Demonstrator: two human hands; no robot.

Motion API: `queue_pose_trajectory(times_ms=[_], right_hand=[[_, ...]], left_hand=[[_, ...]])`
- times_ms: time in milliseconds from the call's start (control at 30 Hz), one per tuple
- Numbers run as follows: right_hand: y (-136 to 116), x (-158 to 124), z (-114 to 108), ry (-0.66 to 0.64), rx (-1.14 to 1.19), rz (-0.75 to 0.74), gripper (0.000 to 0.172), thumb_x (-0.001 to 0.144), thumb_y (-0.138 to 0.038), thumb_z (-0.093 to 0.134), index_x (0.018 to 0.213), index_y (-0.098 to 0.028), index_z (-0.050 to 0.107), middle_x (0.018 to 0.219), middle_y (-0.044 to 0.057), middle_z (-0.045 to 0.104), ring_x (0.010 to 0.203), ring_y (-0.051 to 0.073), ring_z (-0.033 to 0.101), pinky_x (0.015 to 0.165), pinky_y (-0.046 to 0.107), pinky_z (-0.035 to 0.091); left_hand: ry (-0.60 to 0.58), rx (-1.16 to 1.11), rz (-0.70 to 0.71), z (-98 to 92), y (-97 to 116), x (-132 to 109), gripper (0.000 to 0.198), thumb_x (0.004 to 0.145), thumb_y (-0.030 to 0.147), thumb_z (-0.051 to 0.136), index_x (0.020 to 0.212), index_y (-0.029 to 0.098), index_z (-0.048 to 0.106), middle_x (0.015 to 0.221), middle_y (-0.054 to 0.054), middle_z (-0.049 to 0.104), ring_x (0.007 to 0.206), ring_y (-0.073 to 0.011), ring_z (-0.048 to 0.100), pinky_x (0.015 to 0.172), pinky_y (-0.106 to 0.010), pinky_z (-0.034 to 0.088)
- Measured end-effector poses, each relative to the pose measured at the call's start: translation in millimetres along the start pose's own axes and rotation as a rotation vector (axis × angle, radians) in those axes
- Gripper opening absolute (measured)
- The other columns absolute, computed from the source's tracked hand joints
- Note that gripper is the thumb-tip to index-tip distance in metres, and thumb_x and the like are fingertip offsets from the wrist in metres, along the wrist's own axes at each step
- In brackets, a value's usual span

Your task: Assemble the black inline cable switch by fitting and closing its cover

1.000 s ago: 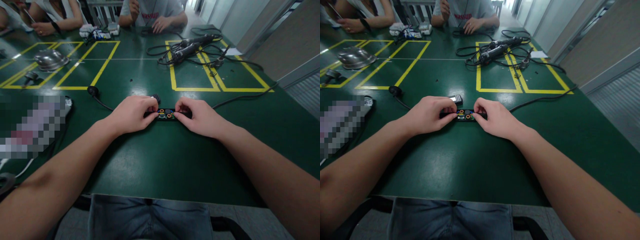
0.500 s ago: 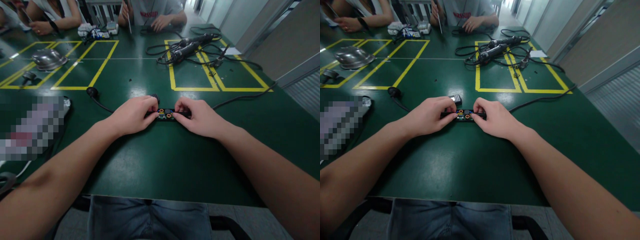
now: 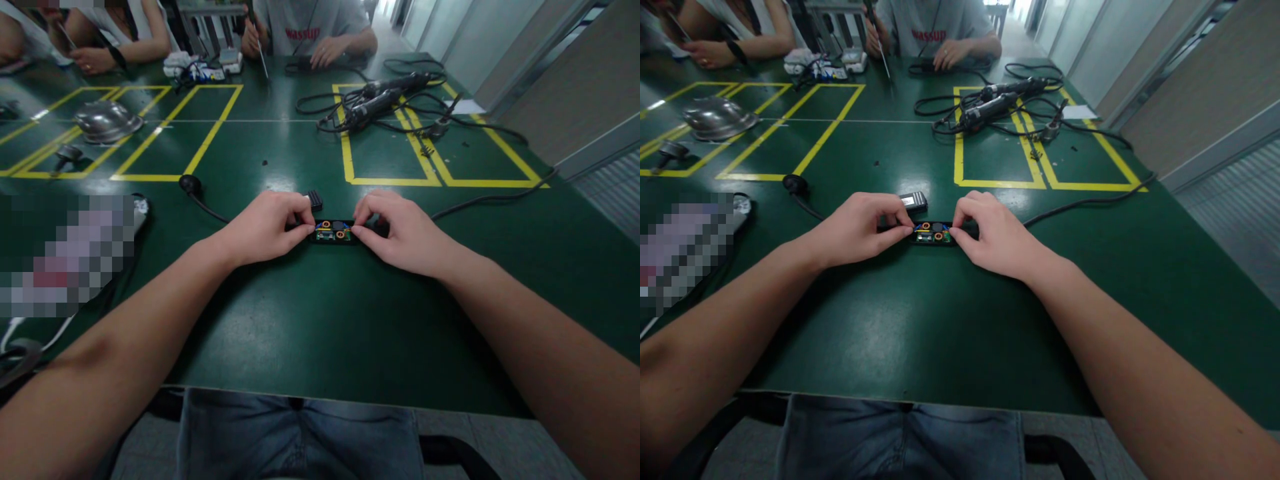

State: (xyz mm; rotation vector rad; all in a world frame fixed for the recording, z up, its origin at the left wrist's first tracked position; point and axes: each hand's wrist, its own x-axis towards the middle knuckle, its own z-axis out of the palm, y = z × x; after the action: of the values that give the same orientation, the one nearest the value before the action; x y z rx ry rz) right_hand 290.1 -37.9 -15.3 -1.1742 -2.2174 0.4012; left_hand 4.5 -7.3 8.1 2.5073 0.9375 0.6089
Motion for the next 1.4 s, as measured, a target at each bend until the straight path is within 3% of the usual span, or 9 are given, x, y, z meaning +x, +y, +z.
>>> queue_pose_trajectory(times_ms=[167, 333, 533, 700, 833, 1067, 1133, 1267, 1400], right_hand=[[3.0, 1.7, 1.0, -0.007, 0.054, -0.005, 0.014, 0.095, -0.026, 0.071, 0.085, -0.028, 0.061, 0.099, 0.008, 0.077, 0.097, 0.032, 0.071, 0.088, 0.048, 0.053], [0.7, 0.0, 1.9, -0.015, 0.064, 0.036, 0.012, 0.095, -0.025, 0.071, 0.087, -0.027, 0.063, 0.097, 0.007, 0.079, 0.093, 0.031, 0.072, 0.085, 0.046, 0.053], [-1.9, -0.7, 1.7, -0.014, 0.038, 0.036, 0.010, 0.093, -0.025, 0.071, 0.089, -0.027, 0.062, 0.097, 0.008, 0.078, 0.090, 0.030, 0.071, 0.083, 0.044, 0.053], [-4.2, 0.0, 0.8, -0.020, 0.023, 0.056, 0.009, 0.093, -0.026, 0.073, 0.091, -0.026, 0.064, 0.096, 0.007, 0.076, 0.086, 0.028, 0.068, 0.081, 0.043, 0.053], [-5.8, -1.1, 2.2, -0.023, 0.029, 0.055, 0.009, 0.095, -0.031, 0.073, 0.098, -0.026, 0.066, 0.098, 0.007, 0.077, 0.086, 0.028, 0.069, 0.080, 0.042, 0.054], [-3.5, -4.7, 5.8, 0.010, 0.097, 0.110, 0.062, 0.098, -0.044, 0.074, 0.153, -0.024, 0.053, 0.106, 0.007, 0.079, 0.086, 0.028, 0.071, 0.082, 0.044, 0.058], [-3.2, -4.7, 5.8, 0.010, 0.084, 0.090, 0.060, 0.099, -0.045, 0.074, 0.153, -0.024, 0.057, 0.108, 0.008, 0.080, 0.087, 0.028, 0.071, 0.082, 0.044, 0.058], [-3.6, -3.1, 4.3, -0.017, 0.031, 0.025, 0.030, 0.102, -0.047, 0.073, 0.123, -0.025, 0.076, 0.110, 0.010, 0.081, 0.092, 0.030, 0.073, 0.087, 0.045, 0.059], [-3.5, -1.3, 1.3, -0.043, 0.006, 0.000, 0.027, 0.100, -0.050, 0.079, 0.113, -0.026, 0.081, 0.106, 0.010, 0.081, 0.090, 0.030, 0.072, 0.086, 0.046, 0.059]], left_hand=[[-0.018, 0.096, 0.054, -4.8, 0.1, -0.4, 0.018, 0.101, 0.027, 0.070, 0.090, 0.019, 0.082, 0.091, -0.006, 0.077, 0.083, -0.0206, 0.070, 0.081, -0.034, 0.051], [0.076, 0.162, 0.074, 2.6, -2.4, -0.5, 0.023, 0.104, 0.034, 0.068, 0.096, 0.020, 0.085, 0.115, -0.010, 0.083, 0.110, -0.0288, 0.074, 0.107, -0.048, 0.056], [0.165, 0.268, -0.090, 5.9, -14.0, 2.6, 0.039, 0.110, 0.042, 0.064, 0.137, 0.024, 0.086, 0.152, -0.014, 0.078, 0.144, -0.0372, 0.068, 0.127, -0.060, 0.049], [0.056, 0.229, -0.202, 4.7, -13.2, 5.0, 0.039, 0.108, 0.036, 0.068, 0.141, 0.024, 0.086, 0.138, -0.011, 0.087, 0.127, -0.0335, 0.080, 0.118, -0.051, 0.059], [0.087, 0.243, -0.196, 6.0, -8.7, 3.8, 0.037, 0.107, 0.031, 0.069, 0.139, 0.023, 0.086, 0.131, -0.011, 0.088, 0.123, -0.0329, 0.081, 0.115, -0.049, 0.061], [0.091, 0.144, 0.050, 10.5, 4.5, -1.1, 0.038, 0.113, 0.037, 0.063, 0.145, 0.023, 0.079, 0.135, -0.011, 0.086, 0.126, -0.0303, 0.078, 0.117, -0.049, 0.058], [0.030, 0.101, 0.097, 13.3, 8.9, -1.8, 0.038, 0.113, 0.036, 0.064, 0.145, 0.022, 0.079, 0.136, -0.011, 0.086, 0.127, -0.0298, 0.078, 0.117, -0.049, 0.058], [-0.028, 0.048, 0.111, 17.2, 12.3, -1.7, 0.039, 0.112, 0.034, 0.067, 0.147, 0.021, 0.078, 0.141, -0.013, 0.084, 0.132, -0.0300, 0.077, 0.120, -0.048, 0.057], [-0.035, 0.030, 0.074, 16.3, 12.2, -1.1, 0.039, 0.111, 0.034, 0.072, 0.148, 0.024, 0.079, 0.139, -0.011, 0.085, 0.129, -0.0297, 0.078, 0.116, -0.047, 0.059]])
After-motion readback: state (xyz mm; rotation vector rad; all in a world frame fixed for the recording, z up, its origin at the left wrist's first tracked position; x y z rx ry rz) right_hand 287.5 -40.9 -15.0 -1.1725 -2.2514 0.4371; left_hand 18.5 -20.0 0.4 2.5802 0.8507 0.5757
